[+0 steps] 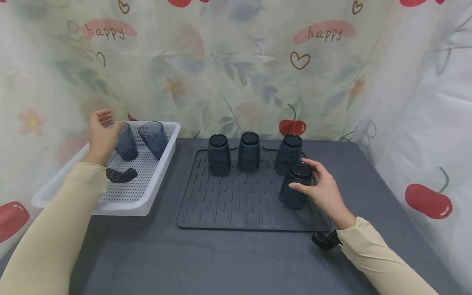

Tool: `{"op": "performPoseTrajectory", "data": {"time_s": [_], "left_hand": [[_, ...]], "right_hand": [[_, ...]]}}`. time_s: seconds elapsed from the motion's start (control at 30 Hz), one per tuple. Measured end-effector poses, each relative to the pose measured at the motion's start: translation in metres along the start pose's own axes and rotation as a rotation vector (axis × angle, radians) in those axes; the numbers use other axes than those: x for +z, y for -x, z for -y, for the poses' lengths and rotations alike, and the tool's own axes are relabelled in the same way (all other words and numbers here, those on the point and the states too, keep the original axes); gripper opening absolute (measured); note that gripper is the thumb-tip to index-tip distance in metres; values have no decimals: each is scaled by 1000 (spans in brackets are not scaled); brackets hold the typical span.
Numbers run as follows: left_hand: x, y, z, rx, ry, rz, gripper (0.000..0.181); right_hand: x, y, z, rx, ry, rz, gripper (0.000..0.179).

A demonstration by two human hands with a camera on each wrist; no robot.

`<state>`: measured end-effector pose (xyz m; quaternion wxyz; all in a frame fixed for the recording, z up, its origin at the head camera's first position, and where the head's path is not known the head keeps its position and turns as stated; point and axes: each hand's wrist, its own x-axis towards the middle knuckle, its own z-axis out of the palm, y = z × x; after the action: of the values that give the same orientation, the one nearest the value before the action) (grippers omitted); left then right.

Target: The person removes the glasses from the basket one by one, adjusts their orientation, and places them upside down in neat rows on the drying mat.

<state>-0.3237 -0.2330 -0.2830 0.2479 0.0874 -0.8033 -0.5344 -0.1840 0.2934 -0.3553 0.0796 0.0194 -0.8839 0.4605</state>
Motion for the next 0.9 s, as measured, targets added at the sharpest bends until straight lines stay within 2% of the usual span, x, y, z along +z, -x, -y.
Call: {"op": "performPoseTrajectory", "data": {"time_s": [0.2,0.4,0.63,0.9], "left_hand": [[-3,-8,18,-15,-34,-76,59],[-6,-17,28,-31,-71,-83,66],[-10,-24,38,-124,-67,-23,77],[-13,-31,47,-188,-64,34,87]], "right_hand": [[0,0,0,4,4,3,88],[-1,0,0,13,16,-2,89],[-1,1,0,5,-24,20,90],[-2,1,2,9,-29,17,90]]}}
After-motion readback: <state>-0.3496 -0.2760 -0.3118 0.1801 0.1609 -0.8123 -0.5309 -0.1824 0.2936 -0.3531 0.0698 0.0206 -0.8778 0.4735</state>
